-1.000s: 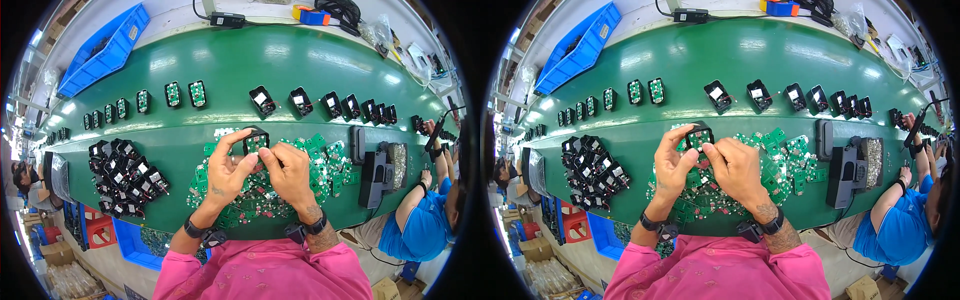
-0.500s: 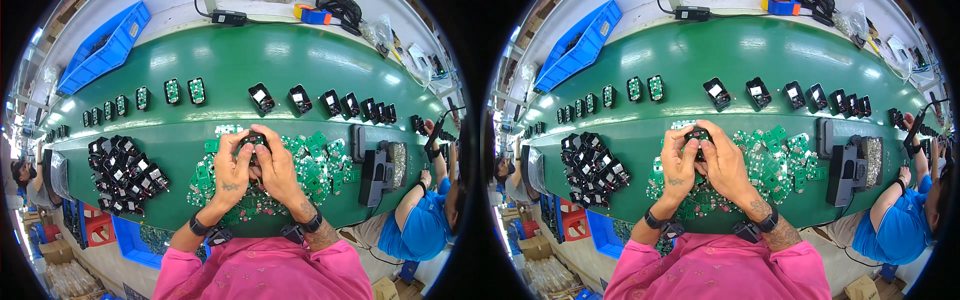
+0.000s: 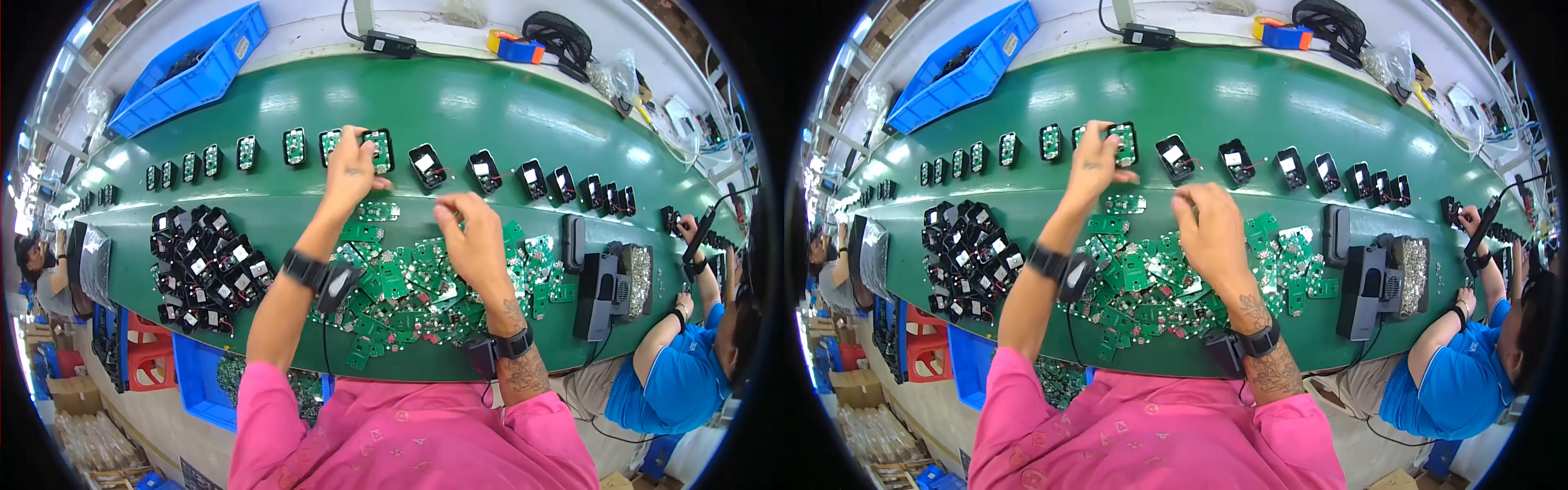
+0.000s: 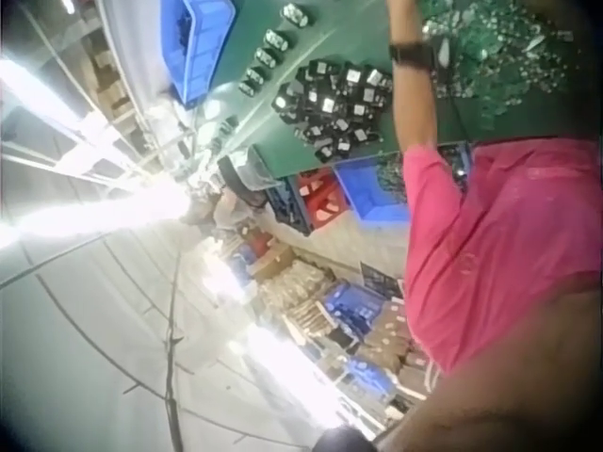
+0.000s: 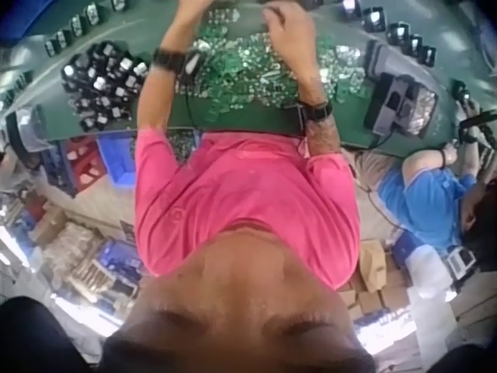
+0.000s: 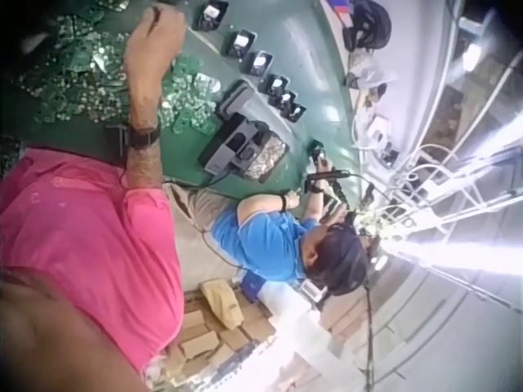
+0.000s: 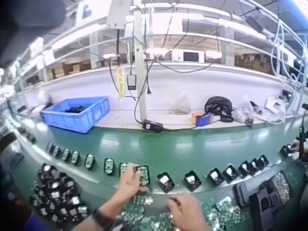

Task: The person picks up a black plastic housing and a green circuit board, fits the board into the housing, and presses them together. After assembling the components, the person places the unit onto the green conveyor belt.

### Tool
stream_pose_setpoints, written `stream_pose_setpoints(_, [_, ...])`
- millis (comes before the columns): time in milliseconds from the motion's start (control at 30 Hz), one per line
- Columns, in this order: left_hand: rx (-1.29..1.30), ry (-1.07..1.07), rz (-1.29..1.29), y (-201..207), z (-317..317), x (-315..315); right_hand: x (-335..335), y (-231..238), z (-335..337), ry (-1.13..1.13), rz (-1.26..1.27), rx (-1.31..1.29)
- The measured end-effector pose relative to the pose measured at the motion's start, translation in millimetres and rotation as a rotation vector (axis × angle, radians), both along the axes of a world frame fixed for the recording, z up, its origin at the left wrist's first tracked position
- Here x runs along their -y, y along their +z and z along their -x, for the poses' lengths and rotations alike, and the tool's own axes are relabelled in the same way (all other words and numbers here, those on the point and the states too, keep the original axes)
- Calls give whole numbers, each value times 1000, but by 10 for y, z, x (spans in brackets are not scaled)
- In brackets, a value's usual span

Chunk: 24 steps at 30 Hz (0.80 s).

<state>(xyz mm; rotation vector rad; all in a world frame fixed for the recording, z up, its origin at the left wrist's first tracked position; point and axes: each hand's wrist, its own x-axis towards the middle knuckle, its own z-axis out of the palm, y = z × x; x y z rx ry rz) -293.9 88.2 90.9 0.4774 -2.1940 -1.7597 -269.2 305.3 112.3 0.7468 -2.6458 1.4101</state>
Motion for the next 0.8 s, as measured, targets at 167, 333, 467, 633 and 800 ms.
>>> stream_pose_setpoints(167, [135, -62, 385, -268, 292, 174, 85, -92, -68, 122, -243, -130])
stream_pose_setpoints(333, [-19, 18, 763, -113, 214, 252, 509, -166, 2, 209, -340, -69])
stream_pose_setpoints(467, [-71, -190, 591, 145, 131, 99, 579, -233, 72, 282, -387, -161])
stream_pose_setpoints(633, [-47, -454, 718, -65, 78, -71, 280, -125, 117, 277, -421, -3])
stream_pose_setpoints(800, [57, -434, 806, -164, 103, -311, -227, 253, 135, 250, -91, 290])
